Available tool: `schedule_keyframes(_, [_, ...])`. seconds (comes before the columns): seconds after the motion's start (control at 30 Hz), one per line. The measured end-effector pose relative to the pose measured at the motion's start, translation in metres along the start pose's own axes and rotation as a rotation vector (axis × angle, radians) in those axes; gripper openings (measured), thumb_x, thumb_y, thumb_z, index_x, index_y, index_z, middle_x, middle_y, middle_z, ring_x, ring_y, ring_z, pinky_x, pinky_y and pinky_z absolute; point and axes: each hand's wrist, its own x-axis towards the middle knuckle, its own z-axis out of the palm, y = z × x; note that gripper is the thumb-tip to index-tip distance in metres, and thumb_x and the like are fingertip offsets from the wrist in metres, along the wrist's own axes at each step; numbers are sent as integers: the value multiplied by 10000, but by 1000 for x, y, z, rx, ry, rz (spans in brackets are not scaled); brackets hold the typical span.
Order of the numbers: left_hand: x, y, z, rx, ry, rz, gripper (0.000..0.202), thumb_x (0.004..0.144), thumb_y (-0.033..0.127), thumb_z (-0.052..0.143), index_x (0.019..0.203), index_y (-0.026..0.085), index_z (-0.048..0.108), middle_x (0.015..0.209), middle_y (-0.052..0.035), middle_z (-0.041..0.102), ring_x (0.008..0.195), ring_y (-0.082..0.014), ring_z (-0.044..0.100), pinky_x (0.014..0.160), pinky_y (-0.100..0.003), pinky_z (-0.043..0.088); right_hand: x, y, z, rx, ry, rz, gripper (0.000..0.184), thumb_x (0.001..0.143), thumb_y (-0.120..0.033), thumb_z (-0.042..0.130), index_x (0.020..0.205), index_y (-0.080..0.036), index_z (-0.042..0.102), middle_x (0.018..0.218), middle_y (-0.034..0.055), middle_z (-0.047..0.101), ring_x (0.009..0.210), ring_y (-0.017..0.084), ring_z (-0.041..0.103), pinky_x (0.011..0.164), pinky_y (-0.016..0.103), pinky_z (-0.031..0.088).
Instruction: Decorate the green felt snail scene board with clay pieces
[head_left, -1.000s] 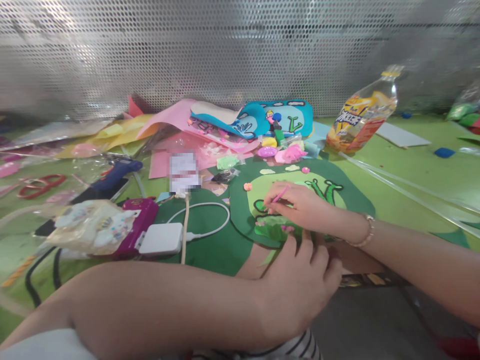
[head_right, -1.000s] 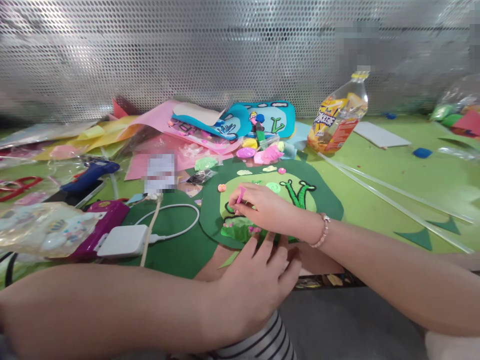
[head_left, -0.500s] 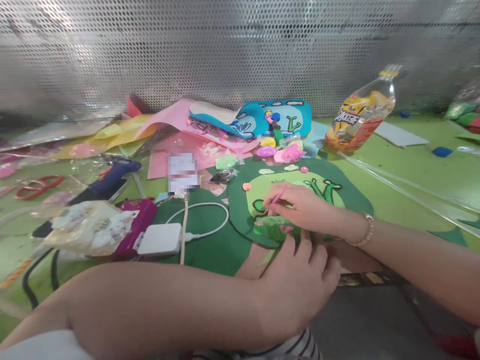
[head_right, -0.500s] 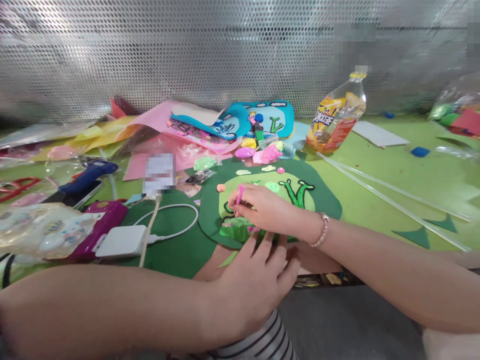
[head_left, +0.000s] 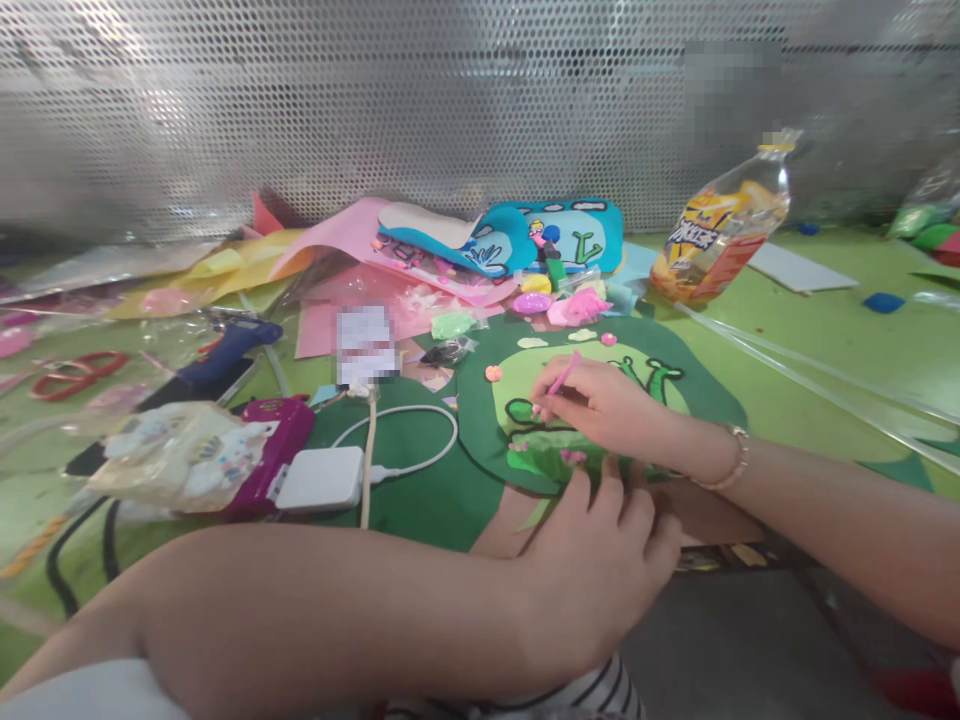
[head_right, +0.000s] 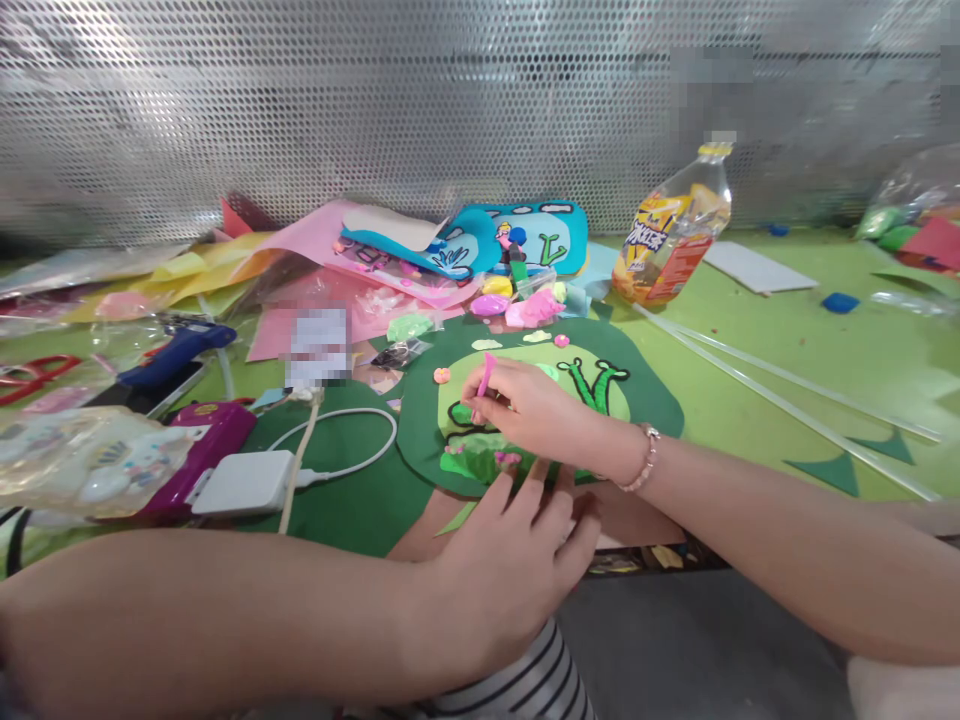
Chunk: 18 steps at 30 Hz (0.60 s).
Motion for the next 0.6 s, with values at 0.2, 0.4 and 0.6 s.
schedule_keyframes(0.2, [0,0,0,-7,-6,-1,600,812,363,489,1345,109,386,1353,-211,420,1225,-404,392,924,-539,315,0,3,0,-10,-47,-50,120,861,-158,445,854,-193,560,828,21,599,713,121,595,614,255,488])
schedule_keyframes(0.4, [0,1,1,-17,3,2,589,814,357,491,1339,108,390,1359,-217,409,1227,-409,388,927,-544,315,-1,-1,-1,-20,-36,-51,119,864,-158,446,848,-181,562,829,27,593,724,122,600,634,257,492])
schedule_keyframes(0.6, [0,0,-1,-16,-11,-3,613,797,372,511,1335,104,391,1354,-210,419,1216,-402,397,923,-531,330,0,2,-1,-42,-45,-85,119,865,-144,450,846,-182,561,823,18,591,724,115,601,636,250,489])
